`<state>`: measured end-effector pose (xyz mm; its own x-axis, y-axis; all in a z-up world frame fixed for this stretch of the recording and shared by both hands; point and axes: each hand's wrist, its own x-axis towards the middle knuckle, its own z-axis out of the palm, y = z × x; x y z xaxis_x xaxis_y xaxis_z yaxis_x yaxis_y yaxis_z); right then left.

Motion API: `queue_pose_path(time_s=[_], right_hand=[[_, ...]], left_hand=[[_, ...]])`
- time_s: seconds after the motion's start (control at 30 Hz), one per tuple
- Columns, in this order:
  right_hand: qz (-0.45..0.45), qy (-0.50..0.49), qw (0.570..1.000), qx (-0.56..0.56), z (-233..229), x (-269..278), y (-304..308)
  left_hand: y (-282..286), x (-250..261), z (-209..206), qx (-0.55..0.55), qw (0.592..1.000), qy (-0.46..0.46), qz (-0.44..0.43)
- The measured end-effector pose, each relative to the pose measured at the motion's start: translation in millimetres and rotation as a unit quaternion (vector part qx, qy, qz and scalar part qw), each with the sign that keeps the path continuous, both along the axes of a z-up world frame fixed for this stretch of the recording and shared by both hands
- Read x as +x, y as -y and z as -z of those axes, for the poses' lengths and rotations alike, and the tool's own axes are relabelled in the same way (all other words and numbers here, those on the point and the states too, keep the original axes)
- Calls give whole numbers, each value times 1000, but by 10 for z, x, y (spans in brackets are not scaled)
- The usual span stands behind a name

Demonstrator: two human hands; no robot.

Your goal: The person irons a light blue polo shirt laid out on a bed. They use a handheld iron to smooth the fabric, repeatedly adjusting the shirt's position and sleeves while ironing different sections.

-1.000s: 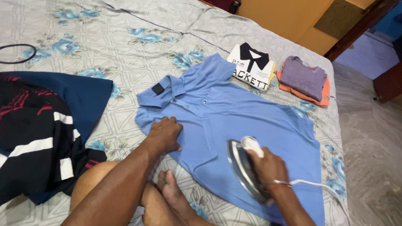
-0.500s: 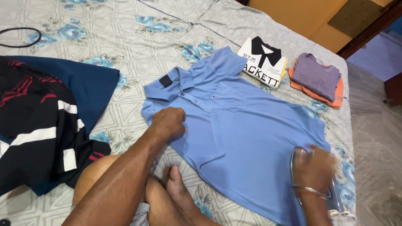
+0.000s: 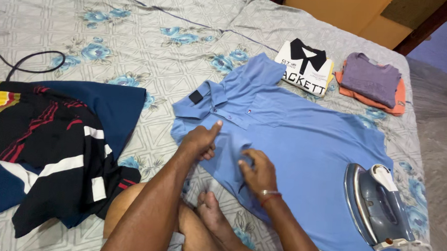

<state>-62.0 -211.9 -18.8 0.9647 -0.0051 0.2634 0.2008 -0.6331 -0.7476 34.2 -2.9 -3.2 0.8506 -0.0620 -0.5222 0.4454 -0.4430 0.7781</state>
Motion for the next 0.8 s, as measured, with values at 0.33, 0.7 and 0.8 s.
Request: queue_pose_path(time_s=[0.33,0.7,0.8], right_hand=[[-68,78,983,-153,-311,-697,-405],[115,101,988,18,-204,-245,116],[91,113,989,-22,-281,-159,261]], left_hand=[[-98,145,222,67,997,-11,-23],[-38,208,266,-336,928,142,-77],[5,206,288,-282,946,145,-73]])
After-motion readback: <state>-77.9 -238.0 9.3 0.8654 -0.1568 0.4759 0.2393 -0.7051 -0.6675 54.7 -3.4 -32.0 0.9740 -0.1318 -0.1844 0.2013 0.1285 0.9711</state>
